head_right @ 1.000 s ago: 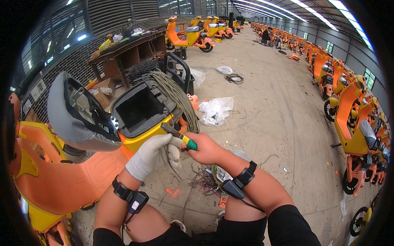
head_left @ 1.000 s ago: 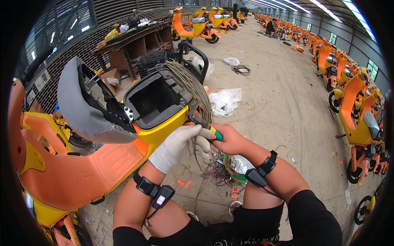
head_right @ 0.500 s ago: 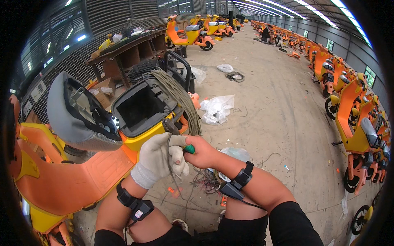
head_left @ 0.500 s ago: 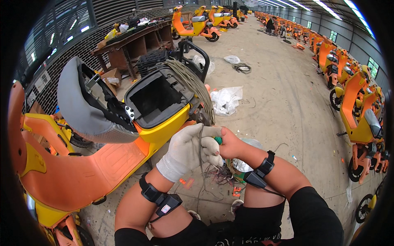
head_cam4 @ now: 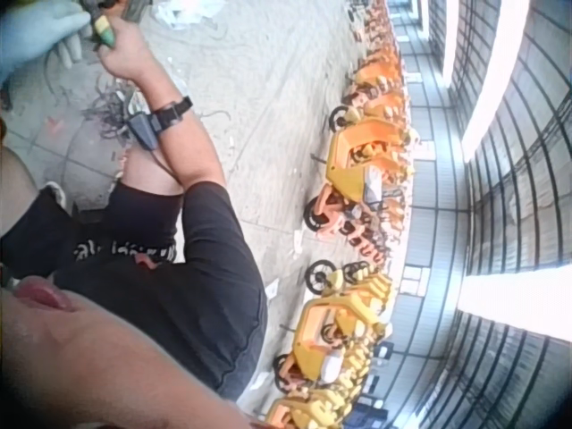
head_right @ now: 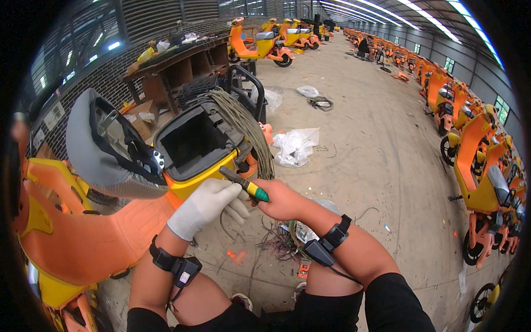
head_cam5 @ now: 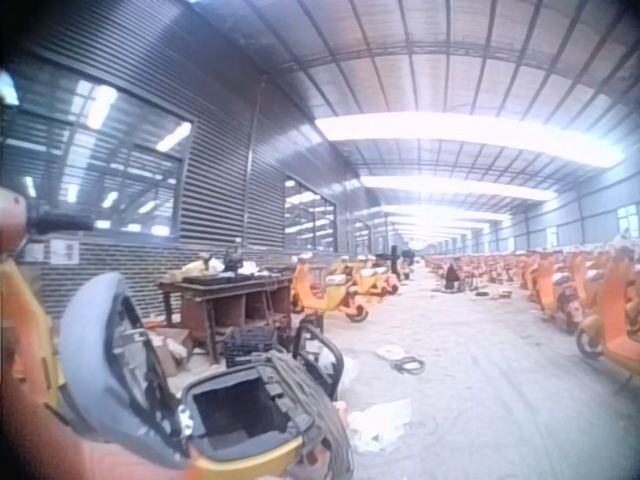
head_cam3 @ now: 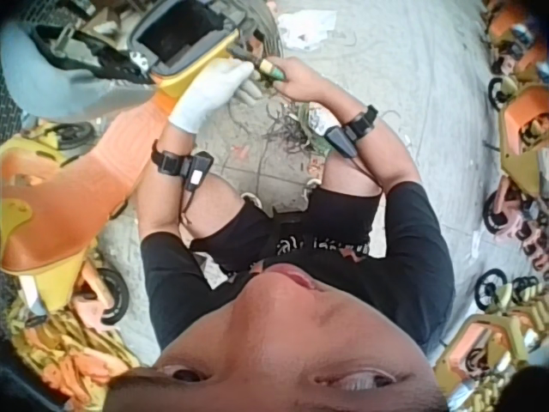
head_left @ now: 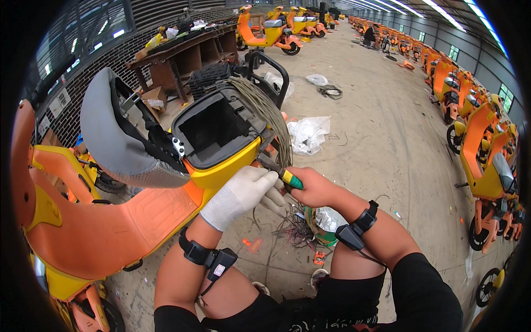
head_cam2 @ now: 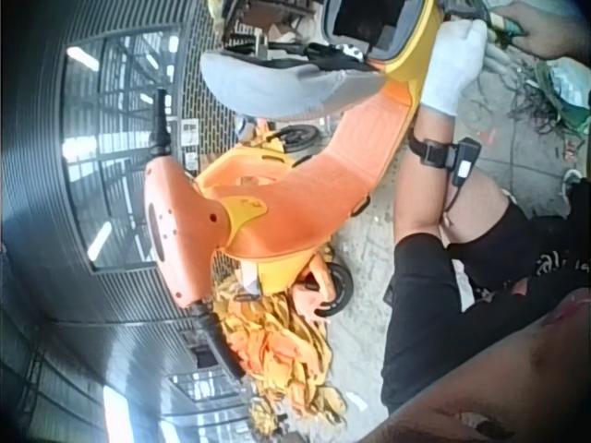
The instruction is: The person sits on the floor and uses pliers to cut and manipulate a bundle of wires on an orange scooter. They pull wires from a compartment, use the pliers to strip or cut specific wires, and handle the wiring harness by hand.
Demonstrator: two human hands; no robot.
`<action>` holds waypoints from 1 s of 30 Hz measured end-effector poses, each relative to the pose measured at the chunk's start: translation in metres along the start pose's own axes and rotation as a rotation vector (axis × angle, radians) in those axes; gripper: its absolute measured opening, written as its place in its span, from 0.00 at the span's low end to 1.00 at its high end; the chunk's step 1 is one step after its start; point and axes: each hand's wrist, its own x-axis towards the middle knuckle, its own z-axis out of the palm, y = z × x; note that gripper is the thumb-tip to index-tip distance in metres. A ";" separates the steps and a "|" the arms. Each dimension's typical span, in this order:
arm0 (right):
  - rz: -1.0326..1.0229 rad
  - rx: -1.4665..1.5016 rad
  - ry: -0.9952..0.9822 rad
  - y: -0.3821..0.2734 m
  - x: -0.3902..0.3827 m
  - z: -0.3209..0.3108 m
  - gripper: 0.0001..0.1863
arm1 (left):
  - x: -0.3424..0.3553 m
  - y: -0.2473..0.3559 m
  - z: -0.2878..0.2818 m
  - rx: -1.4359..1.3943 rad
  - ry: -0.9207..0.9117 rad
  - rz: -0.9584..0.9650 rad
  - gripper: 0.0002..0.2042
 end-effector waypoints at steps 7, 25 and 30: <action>0.100 -0.321 -0.023 0.014 0.000 0.004 0.18 | 0.019 -0.031 -0.009 1.032 0.223 0.178 0.19; 0.420 -0.385 -0.035 0.019 -0.001 0.013 0.15 | 0.048 -0.026 0.021 1.497 0.230 -0.109 0.12; 0.312 -0.301 0.027 0.017 -0.003 0.003 0.16 | 0.050 -0.038 0.003 1.197 0.281 0.133 0.14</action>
